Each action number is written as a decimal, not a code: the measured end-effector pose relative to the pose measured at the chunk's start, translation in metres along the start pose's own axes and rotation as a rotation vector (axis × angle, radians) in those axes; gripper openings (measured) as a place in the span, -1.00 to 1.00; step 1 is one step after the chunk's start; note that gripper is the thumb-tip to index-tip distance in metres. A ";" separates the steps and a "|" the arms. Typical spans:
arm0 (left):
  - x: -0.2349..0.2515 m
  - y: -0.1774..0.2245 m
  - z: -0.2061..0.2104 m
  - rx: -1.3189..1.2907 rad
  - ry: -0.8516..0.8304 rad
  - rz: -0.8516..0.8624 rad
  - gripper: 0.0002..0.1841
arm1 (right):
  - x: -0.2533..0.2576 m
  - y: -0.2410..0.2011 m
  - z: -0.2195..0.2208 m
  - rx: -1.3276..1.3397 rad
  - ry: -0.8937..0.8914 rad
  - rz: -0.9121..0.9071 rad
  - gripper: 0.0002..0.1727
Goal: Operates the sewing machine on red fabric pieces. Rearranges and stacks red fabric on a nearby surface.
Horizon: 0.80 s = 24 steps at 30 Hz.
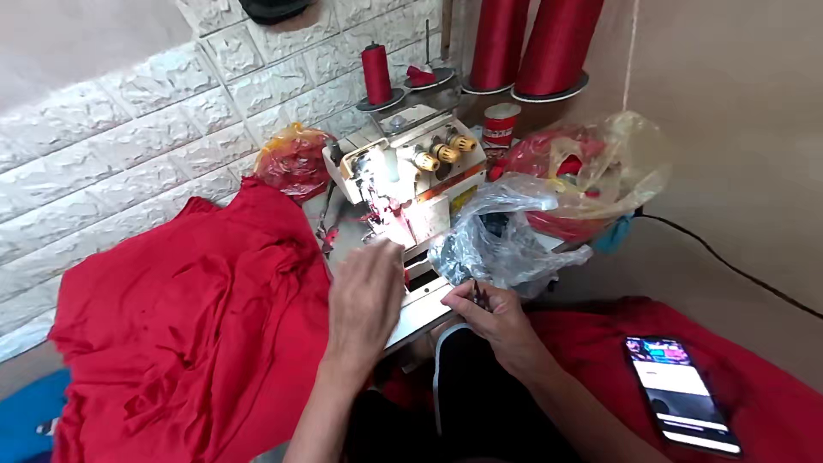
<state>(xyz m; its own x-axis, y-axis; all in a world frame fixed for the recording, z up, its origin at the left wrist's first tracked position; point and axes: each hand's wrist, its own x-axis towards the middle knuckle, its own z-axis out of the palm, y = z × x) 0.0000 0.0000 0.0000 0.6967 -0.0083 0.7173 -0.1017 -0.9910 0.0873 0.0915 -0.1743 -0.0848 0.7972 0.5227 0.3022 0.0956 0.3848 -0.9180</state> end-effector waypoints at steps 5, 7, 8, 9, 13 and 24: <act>-0.015 0.014 0.001 -0.160 -0.264 0.190 -0.77 | 0.003 -0.012 0.003 -0.035 -0.105 -0.033 -0.93; -0.016 0.005 -0.001 -0.150 -0.257 0.205 -0.81 | 0.003 -0.014 0.003 -0.048 -0.128 -0.030 -0.92; -0.015 0.002 -0.004 -0.144 -0.269 0.197 -0.81 | 0.004 -0.015 0.003 -0.059 -0.136 -0.025 -0.92; -0.015 0.000 -0.006 -0.130 -0.274 0.184 -0.81 | 0.004 -0.016 0.003 -0.073 -0.144 -0.020 -0.92; -0.016 -0.011 -0.011 -0.045 -0.257 0.082 -0.82 | 0.002 -0.017 -0.001 -0.231 -0.131 -0.040 -0.88; -0.017 -0.023 -0.031 -0.051 -0.234 -0.052 -0.88 | 0.003 -0.039 0.015 -1.013 -0.080 -0.324 -0.58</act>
<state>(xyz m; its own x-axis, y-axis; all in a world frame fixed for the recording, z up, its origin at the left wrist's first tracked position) -0.0316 0.0266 0.0068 0.8471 0.0059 0.5315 -0.0927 -0.9830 0.1586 0.0811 -0.1766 -0.0445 0.6070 0.5716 0.5522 0.7764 -0.2782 -0.5655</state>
